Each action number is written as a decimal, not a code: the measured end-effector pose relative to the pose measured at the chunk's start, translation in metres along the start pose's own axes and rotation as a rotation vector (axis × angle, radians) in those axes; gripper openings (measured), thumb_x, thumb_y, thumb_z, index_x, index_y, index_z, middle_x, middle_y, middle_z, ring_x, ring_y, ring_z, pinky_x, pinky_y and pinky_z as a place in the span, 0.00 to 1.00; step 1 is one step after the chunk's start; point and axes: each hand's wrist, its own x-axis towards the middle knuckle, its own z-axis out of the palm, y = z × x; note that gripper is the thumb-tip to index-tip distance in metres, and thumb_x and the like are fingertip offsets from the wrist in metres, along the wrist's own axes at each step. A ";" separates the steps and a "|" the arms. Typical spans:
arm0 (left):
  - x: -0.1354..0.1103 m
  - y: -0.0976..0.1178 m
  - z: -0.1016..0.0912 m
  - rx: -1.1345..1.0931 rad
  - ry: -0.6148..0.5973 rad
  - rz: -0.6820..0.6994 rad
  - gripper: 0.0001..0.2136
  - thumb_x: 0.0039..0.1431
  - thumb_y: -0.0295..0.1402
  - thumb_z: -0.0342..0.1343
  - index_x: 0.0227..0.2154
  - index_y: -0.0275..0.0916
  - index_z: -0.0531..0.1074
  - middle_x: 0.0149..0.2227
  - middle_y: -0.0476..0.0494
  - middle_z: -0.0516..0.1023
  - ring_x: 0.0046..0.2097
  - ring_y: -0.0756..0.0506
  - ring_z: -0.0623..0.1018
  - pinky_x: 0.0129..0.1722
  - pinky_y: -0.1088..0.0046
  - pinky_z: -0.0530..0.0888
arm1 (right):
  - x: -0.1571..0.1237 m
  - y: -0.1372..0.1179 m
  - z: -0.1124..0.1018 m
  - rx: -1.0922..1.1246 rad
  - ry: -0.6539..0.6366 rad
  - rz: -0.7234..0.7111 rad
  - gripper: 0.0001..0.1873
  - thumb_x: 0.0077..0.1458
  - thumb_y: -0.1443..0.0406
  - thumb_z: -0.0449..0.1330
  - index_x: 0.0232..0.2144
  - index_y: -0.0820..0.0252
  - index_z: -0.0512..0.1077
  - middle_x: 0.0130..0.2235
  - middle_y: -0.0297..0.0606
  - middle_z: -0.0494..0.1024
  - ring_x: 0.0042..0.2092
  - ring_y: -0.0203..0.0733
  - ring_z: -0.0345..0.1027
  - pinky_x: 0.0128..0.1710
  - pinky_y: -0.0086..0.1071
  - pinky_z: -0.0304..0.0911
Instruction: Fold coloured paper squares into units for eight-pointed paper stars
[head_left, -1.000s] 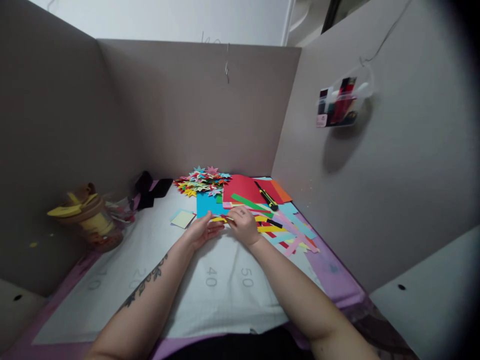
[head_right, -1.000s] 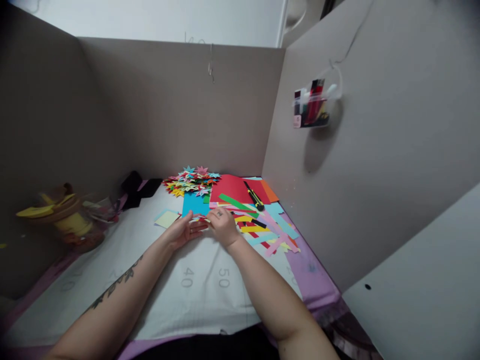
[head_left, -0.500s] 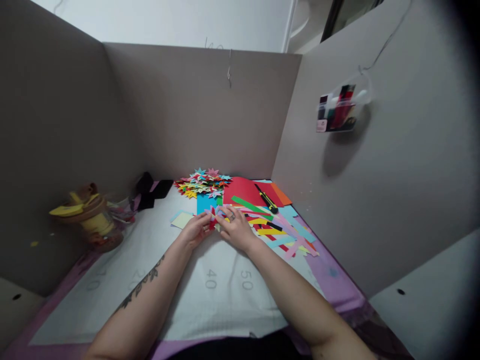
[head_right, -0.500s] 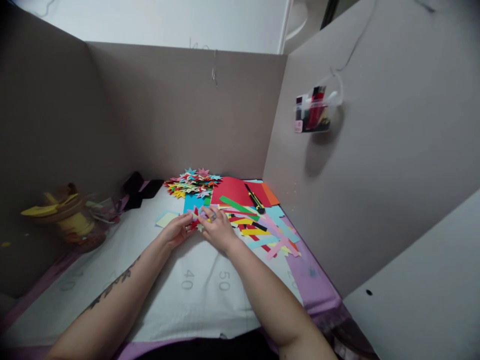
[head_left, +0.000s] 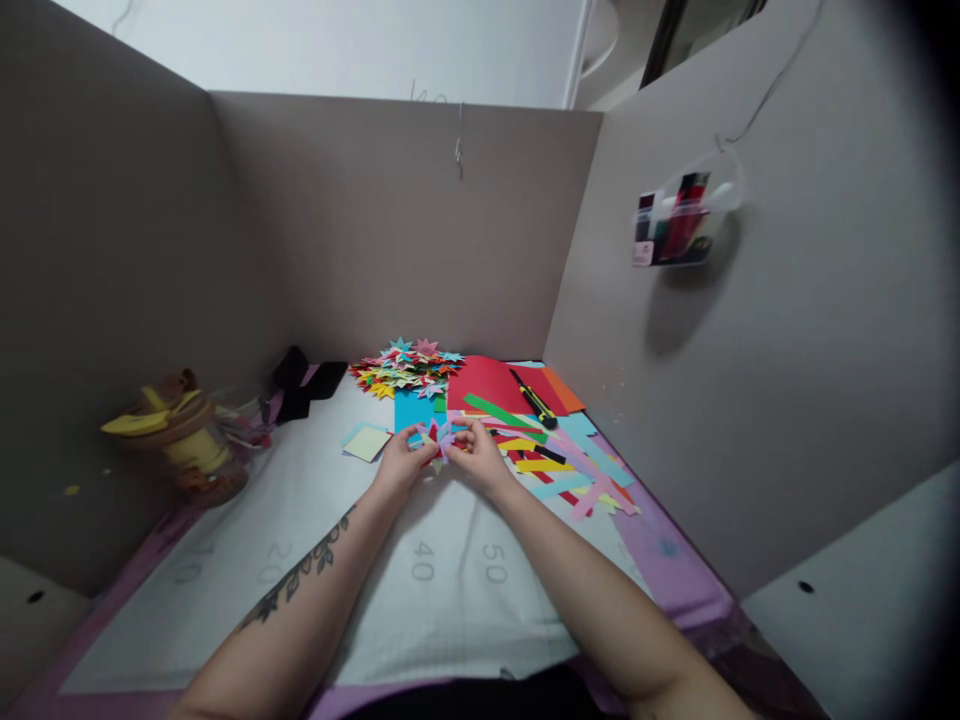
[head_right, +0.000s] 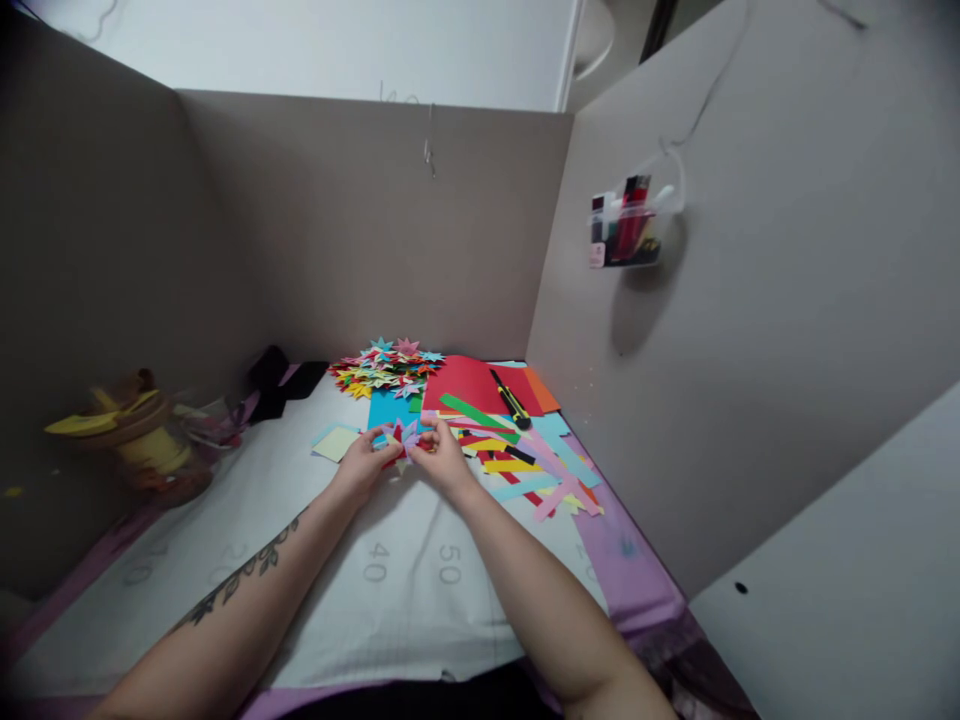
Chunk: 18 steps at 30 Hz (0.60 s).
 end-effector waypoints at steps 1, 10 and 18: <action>0.000 0.000 0.001 -0.007 -0.015 -0.004 0.28 0.37 0.31 0.68 0.44 0.34 0.68 0.27 0.48 0.77 0.24 0.51 0.75 0.24 0.79 0.69 | 0.000 0.001 0.002 0.019 0.001 0.019 0.22 0.42 0.64 0.62 0.42 0.57 0.62 0.29 0.30 0.71 0.30 0.36 0.68 0.31 0.30 0.65; 0.001 -0.003 0.000 -0.062 -0.040 -0.077 0.40 0.41 0.38 0.67 0.57 0.34 0.57 0.32 0.43 0.78 0.29 0.49 0.77 0.28 0.76 0.72 | 0.000 -0.003 0.004 0.096 0.089 0.092 0.19 0.40 0.67 0.61 0.37 0.58 0.61 0.23 0.25 0.69 0.22 0.32 0.62 0.25 0.26 0.57; 0.002 -0.006 -0.001 0.218 0.022 0.141 0.34 0.41 0.33 0.66 0.54 0.33 0.63 0.29 0.46 0.77 0.27 0.51 0.74 0.27 0.78 0.71 | -0.002 0.002 0.008 0.021 0.096 0.036 0.17 0.41 0.66 0.61 0.37 0.58 0.63 0.26 0.29 0.69 0.27 0.36 0.65 0.28 0.29 0.61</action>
